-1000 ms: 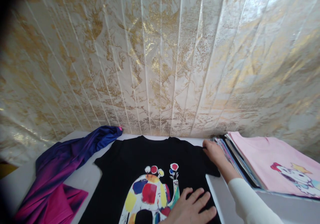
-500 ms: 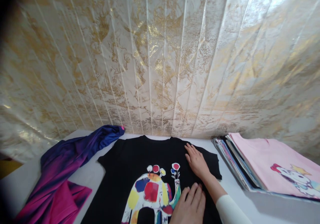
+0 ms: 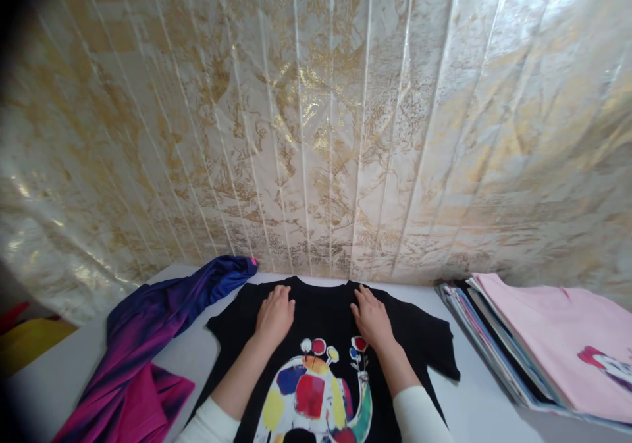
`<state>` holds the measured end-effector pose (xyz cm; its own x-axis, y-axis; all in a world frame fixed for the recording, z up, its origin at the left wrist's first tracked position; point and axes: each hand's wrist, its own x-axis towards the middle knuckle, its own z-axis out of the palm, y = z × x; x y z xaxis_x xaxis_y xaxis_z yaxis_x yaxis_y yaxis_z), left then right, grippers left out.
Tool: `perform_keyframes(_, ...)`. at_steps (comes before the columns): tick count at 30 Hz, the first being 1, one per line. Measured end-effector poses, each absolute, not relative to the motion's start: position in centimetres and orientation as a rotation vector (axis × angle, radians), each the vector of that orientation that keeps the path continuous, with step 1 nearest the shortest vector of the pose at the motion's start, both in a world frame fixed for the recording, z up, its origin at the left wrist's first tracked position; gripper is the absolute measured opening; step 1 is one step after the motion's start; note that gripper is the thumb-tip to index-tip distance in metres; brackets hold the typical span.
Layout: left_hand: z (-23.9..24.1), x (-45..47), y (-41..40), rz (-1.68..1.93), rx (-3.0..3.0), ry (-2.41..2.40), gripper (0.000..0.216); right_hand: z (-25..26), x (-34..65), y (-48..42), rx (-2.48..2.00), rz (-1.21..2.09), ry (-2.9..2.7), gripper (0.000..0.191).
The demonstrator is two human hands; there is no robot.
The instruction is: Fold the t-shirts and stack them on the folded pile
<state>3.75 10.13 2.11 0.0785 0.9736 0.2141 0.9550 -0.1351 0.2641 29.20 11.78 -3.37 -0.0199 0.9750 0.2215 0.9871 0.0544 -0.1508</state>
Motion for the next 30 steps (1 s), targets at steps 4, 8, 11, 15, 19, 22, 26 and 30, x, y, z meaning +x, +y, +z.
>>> perform_keyframes(4,-0.4,-1.1,11.8,0.463,2.264,2.155,0.048,-4.5,29.8,11.3,-2.094,-0.113,-1.993,0.059)
perform_keyframes(8,-1.0,-1.8,11.5,0.445,2.292,2.190,0.053,-4.9,30.5,11.2,-2.131,-0.150,-1.966,0.061)
perform_keyframes(11,-0.6,-1.0,11.4,0.452,2.398,2.071,0.043,-4.9,30.3,11.2,-2.121,-0.180,-1.967,0.060)
perform_keyframes(15,-0.2,-0.2,11.7,0.412,2.555,1.773,0.041,-4.8,30.0,11.0,-2.080,-0.222,-1.968,0.059)
perform_keyframes(19,-0.4,-0.3,12.5,0.389,2.526,1.737,0.052,-5.0,30.1,11.0,-2.032,-0.233,-1.981,0.057)
perform_keyframes(22,-0.4,-0.6,13.4,0.422,2.465,1.804,0.054,-5.2,30.2,11.2,-2.016,-0.223,-1.985,0.056)
perform_keyframes(26,0.3,-1.3,15.6,0.530,2.389,1.930,0.035,-5.2,30.1,11.2,-2.013,-0.211,-1.975,0.056)
perform_keyframes(30,1.0,-2.0,17.8,0.555,2.311,2.063,0.026,-5.0,29.9,11.1,-2.009,-0.210,-1.968,0.056)
